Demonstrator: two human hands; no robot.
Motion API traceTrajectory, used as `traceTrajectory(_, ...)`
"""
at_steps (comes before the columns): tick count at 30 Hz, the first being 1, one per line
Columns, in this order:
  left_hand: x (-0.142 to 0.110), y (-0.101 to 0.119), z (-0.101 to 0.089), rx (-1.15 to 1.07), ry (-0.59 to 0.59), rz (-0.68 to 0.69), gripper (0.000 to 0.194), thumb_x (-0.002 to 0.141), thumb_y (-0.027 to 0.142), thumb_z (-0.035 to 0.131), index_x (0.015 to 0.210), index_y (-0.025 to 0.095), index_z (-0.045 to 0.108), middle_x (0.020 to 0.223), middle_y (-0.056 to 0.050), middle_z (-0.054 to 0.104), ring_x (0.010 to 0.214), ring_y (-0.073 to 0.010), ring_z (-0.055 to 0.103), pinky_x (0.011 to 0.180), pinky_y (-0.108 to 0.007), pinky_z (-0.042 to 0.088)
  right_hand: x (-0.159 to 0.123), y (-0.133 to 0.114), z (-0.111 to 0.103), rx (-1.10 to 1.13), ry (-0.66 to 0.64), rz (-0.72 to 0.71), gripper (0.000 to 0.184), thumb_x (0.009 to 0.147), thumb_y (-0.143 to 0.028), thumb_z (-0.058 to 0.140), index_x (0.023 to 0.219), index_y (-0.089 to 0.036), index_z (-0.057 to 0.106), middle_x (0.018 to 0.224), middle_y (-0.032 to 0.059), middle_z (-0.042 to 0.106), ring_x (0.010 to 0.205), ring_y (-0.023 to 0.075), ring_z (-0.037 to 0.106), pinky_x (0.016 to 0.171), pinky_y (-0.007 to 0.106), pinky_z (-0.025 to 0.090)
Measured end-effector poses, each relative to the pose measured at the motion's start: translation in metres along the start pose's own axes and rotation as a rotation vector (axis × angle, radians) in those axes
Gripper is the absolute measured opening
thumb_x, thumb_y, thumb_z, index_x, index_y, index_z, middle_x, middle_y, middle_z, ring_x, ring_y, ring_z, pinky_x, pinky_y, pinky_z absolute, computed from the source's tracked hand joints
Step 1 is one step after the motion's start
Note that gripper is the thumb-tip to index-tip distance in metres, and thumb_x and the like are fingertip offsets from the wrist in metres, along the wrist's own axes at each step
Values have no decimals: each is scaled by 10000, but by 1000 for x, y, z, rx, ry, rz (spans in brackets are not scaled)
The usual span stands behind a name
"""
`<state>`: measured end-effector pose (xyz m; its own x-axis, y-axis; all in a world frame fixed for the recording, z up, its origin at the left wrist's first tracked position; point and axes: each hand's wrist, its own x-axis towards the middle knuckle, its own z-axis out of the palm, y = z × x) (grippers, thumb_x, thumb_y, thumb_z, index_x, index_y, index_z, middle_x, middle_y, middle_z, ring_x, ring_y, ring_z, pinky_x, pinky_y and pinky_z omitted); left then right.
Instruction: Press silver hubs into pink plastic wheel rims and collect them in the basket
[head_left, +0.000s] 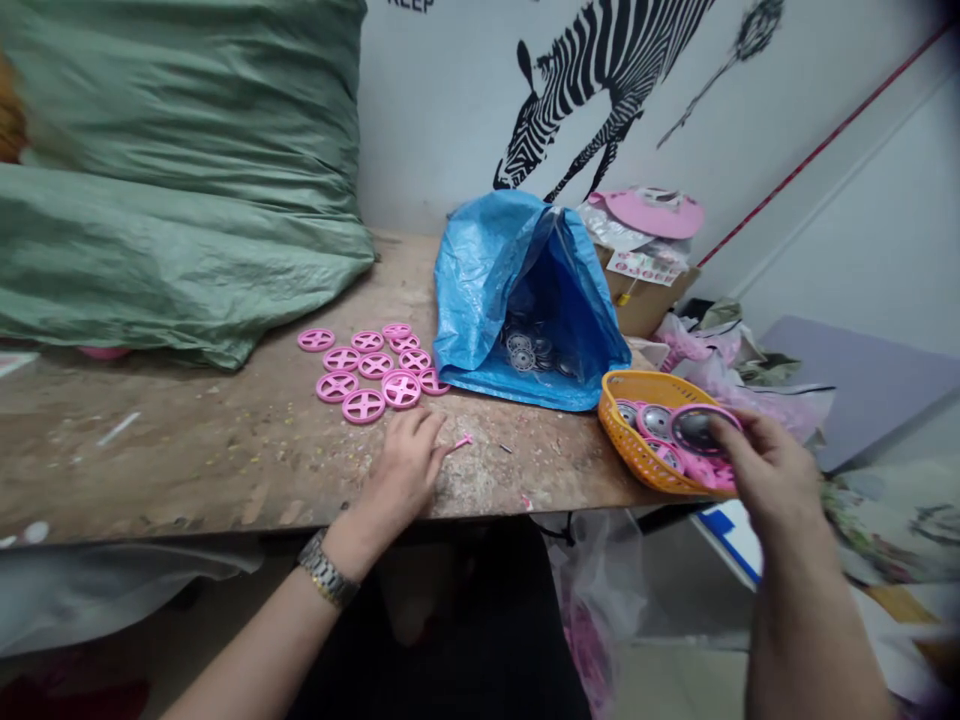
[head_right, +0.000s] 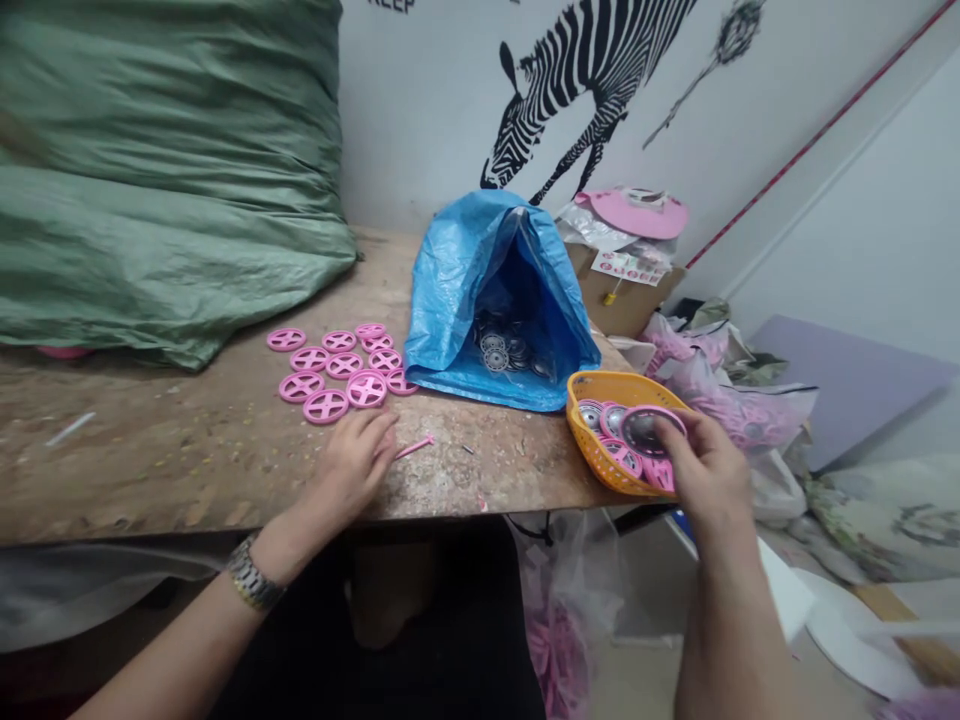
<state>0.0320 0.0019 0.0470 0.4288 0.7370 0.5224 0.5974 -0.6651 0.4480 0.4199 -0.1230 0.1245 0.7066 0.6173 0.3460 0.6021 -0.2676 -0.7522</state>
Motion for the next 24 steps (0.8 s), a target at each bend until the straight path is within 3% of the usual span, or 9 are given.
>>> traceTrajectory(2,13,-16,-2,172,-24,-42,338,944,253,511,1248,123,577,1186,-166,598,1118,-304,534,990,-468,464,11,15,-9,-327,24,-45,584,755,-649,577,1071,-175,704,1021,198,702,936,354,640,879,550,459)
traceTrajectory(4,24,-31,-2,318,-80,-101,430,920,307,565,1295,97,555,1202,-190,585,1141,-331,513,996,-467,447,6,17,-8,-461,61,-157,664,778,-683,510,1093,-133,706,1079,235,687,1005,392,625,912,579,443)
traceTrajectory(7,39,-50,2,445,-168,-182,635,887,428,617,1399,82,474,1205,-209,576,1170,-359,496,993,-454,431,-21,-2,13,-244,33,-248,582,825,-647,512,1089,-165,705,1074,168,704,918,310,661,846,487,511)
traceTrajectory(9,48,-59,6,485,-219,-226,721,881,499,604,1446,90,421,1192,-211,584,1171,-368,498,981,-453,425,-40,-21,35,-99,-82,-309,448,859,-561,561,1090,-203,696,1089,117,712,905,259,672,829,423,530)
traceTrajectory(13,59,-70,15,510,-256,-268,734,885,514,585,1455,90,402,1183,-215,606,1171,-375,507,987,-460,401,-62,-44,86,11,-328,-459,274,909,-428,563,1019,-224,709,1062,83,728,1003,243,666,929,407,506)
traceTrajectory(18,54,-65,14,470,-213,-179,571,901,375,558,1387,85,477,1177,-198,617,1113,-349,542,971,-453,418,-51,-43,139,53,-496,-386,260,912,-399,550,1008,-218,710,1052,78,732,997,244,670,923,405,509)
traceTrajectory(24,8,-37,12,228,-108,-52,582,928,397,545,1407,85,432,1251,-184,611,1145,-323,561,1006,-473,456,-5,-36,192,-104,-419,-333,274,870,-316,541,1046,-187,707,1087,84,735,1038,237,667,960,381,489)
